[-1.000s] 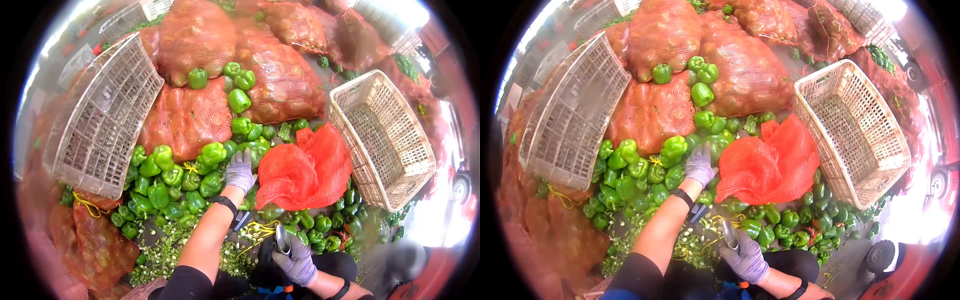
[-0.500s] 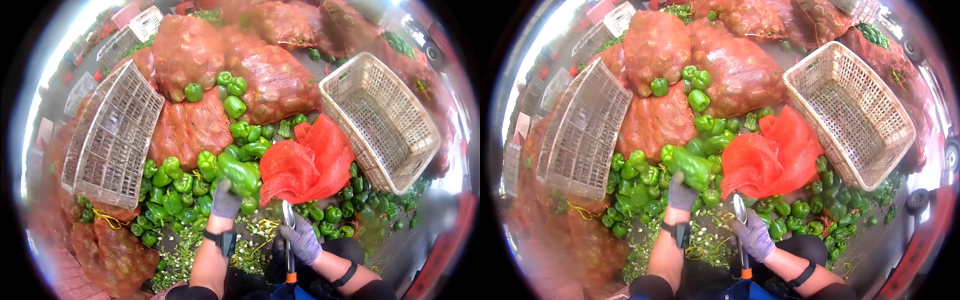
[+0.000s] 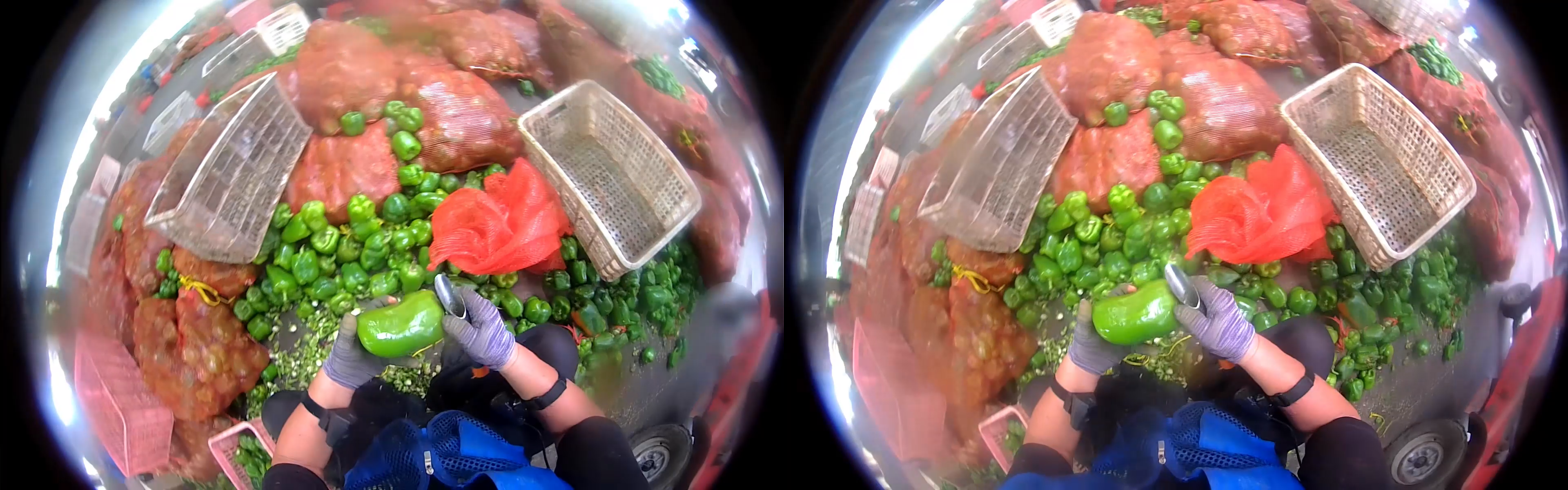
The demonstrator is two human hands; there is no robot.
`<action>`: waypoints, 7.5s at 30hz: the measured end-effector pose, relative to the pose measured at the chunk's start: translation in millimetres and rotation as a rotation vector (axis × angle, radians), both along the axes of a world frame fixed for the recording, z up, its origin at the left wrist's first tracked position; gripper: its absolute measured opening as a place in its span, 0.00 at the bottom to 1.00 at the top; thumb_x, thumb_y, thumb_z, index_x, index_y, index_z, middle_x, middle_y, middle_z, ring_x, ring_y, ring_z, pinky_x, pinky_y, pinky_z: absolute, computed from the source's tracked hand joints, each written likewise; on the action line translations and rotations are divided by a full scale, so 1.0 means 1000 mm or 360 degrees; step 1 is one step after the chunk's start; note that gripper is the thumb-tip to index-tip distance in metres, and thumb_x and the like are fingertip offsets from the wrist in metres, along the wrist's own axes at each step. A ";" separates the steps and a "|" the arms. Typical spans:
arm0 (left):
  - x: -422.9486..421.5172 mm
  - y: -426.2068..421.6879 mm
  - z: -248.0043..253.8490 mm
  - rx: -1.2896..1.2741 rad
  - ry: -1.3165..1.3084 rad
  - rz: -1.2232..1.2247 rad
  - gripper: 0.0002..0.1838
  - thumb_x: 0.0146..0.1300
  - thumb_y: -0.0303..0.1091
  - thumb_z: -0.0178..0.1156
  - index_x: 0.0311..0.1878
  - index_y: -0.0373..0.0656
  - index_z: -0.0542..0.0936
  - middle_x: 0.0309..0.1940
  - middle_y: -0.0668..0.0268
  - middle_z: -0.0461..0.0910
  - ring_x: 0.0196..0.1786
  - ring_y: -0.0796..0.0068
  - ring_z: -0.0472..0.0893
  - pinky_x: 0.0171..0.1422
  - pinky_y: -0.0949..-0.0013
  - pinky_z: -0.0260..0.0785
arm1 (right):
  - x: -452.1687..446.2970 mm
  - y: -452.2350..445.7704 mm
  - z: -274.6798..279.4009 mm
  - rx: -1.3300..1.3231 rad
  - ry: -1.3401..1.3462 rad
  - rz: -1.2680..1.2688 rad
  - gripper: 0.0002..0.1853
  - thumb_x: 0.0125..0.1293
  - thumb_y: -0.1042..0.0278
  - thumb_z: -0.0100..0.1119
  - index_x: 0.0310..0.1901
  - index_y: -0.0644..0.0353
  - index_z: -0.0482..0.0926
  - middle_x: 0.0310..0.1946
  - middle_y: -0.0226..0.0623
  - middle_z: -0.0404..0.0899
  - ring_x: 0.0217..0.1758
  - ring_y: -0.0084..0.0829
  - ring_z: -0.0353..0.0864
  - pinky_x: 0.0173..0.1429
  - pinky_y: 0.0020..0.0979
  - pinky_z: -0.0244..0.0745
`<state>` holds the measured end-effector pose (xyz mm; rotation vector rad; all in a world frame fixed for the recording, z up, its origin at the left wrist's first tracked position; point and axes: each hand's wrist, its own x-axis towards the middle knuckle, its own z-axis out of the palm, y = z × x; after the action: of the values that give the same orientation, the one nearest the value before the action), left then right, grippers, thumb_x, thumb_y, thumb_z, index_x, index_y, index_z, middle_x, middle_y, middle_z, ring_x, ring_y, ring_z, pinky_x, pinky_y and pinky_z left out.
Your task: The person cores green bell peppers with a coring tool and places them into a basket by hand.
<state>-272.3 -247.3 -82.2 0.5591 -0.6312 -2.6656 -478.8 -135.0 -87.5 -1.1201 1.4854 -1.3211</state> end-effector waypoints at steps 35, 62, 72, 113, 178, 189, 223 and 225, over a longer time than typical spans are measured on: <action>0.110 0.099 -0.028 -0.3029 -0.1506 0.0381 0.56 0.28 0.48 0.81 0.63 0.45 0.61 0.47 0.55 0.75 0.45 0.52 0.79 0.49 0.57 0.76 | 0.093 0.046 0.029 0.0571 0.1569 0.1140 0.18 0.62 0.59 0.55 0.47 0.64 0.74 0.33 0.52 0.81 0.35 0.50 0.83 0.37 0.49 0.77; 0.128 0.096 -0.022 -0.1759 -0.0904 -0.0748 0.55 0.34 0.42 0.82 0.68 0.40 0.63 0.56 0.58 0.76 0.60 0.66 0.76 0.67 0.64 0.67 | 0.112 0.080 0.032 0.0898 0.1117 0.1425 0.14 0.62 0.61 0.55 0.42 0.63 0.77 0.32 0.55 0.81 0.38 0.53 0.83 0.43 0.48 0.75; 0.111 0.113 0.006 -0.2244 -0.1177 -0.0623 0.47 0.38 0.49 0.77 0.63 0.40 0.70 0.51 0.52 0.79 0.52 0.53 0.81 0.57 0.60 0.74 | 0.111 0.097 0.015 0.0859 0.0900 0.1402 0.18 0.57 0.60 0.63 0.40 0.66 0.74 0.29 0.54 0.80 0.37 0.54 0.82 0.41 0.47 0.76; 0.073 0.112 -0.039 -0.1941 -0.1925 -0.0683 0.42 0.41 0.52 0.74 0.58 0.41 0.71 0.46 0.53 0.80 0.49 0.54 0.81 0.55 0.62 0.74 | 0.104 0.071 -0.090 0.1221 -0.0216 0.0913 0.13 0.59 0.63 0.59 0.34 0.67 0.77 0.18 0.41 0.77 0.15 0.28 0.74 0.21 0.33 0.71; 0.403 0.213 0.099 -0.0618 -0.1279 0.2095 0.28 0.49 0.39 0.73 0.52 0.42 0.74 0.44 0.64 0.80 0.44 0.70 0.81 0.52 0.64 0.76 | 0.044 -0.046 -0.077 0.0649 0.0259 0.0578 0.12 0.63 0.66 0.59 0.46 0.61 0.77 0.29 0.27 0.77 0.30 0.16 0.72 0.32 0.23 0.68; 0.499 0.267 -0.114 -0.0366 -0.2672 0.1522 0.49 0.45 0.47 0.75 0.66 0.34 0.63 0.50 0.52 0.80 0.51 0.62 0.80 0.56 0.66 0.73 | 0.063 -0.053 -0.067 0.0701 0.0177 0.0494 0.08 0.64 0.66 0.58 0.42 0.56 0.74 0.18 0.26 0.68 0.13 0.20 0.64 0.15 0.24 0.60; 0.466 0.173 -0.117 -0.0575 -0.3815 0.0223 0.50 0.54 0.42 0.64 0.76 0.51 0.47 0.64 0.41 0.64 0.55 0.46 0.77 0.55 0.53 0.74 | 0.100 -0.005 -0.027 0.0766 0.0854 0.0412 0.20 0.61 0.59 0.61 0.50 0.63 0.77 0.35 0.49 0.82 0.36 0.39 0.81 0.44 0.36 0.75; 0.470 0.178 -0.128 -0.0749 -0.3887 0.0199 0.43 0.60 0.45 0.61 0.75 0.49 0.53 0.63 0.43 0.65 0.56 0.46 0.76 0.56 0.53 0.73 | 0.094 -0.002 -0.038 0.0733 0.0848 0.0393 0.20 0.61 0.59 0.61 0.50 0.63 0.77 0.35 0.49 0.82 0.36 0.38 0.81 0.43 0.36 0.75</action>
<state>197.9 -68.9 -210.2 3.0152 -1.2836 -0.2291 -384.4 -136.8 -125.1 -1.3421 1.8334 -0.4829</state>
